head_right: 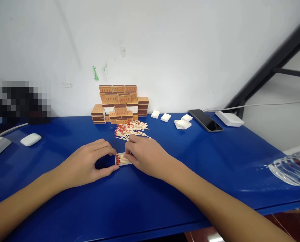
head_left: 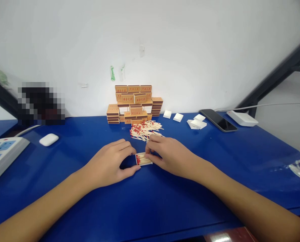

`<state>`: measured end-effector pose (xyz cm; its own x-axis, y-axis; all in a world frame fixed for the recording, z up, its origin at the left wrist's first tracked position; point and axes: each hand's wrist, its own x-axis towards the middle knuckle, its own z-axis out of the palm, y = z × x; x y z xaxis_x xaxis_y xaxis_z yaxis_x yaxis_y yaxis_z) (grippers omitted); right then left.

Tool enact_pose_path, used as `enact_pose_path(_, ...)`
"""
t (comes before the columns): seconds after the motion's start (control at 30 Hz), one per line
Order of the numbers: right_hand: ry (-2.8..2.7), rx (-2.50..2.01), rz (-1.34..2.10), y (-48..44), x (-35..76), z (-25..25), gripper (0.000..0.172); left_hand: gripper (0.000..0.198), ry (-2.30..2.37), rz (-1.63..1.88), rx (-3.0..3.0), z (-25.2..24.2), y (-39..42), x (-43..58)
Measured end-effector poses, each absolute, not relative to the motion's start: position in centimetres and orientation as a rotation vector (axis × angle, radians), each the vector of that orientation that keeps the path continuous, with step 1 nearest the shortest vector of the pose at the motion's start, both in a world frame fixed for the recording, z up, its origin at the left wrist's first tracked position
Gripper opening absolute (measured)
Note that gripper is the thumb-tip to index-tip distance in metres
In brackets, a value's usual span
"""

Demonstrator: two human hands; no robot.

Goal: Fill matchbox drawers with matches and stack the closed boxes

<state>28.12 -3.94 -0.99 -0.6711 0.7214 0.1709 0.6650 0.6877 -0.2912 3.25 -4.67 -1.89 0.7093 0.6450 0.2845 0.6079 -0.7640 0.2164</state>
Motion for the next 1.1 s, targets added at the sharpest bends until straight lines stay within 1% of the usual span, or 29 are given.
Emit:
enact_pose_path(0.27,-2.623,-1.121,0.392,-3.51,27.91,-1.18,0.012,0.024,1.036,0.527,2.801,-1.93,-4.60,3.08)
enact_pose_path(0.43,-2.574,-1.128,0.395,-3.53,28.24,-0.80,0.015,0.024,1.025,0.538,2.806,-1.87,-4.60,3.17)
enact_pose_path(0.67,-2.567,-1.114,0.424,-3.84,28.27,-0.63,0.004,0.023,1.032,0.527,2.817,-1.84,-4.66,3.11)
enact_pose_path(0.83,-2.592,-1.141,0.350,-3.84,28.39,-0.54,0.007,0.023,1.030,0.531,2.814,-1.92,-4.63,3.13)
enact_pose_path(1.1,-2.632,-1.169,0.353,-3.75,28.21,-1.01,0.009,0.023,1.035,0.527,2.807,-1.92,-4.59,3.28)
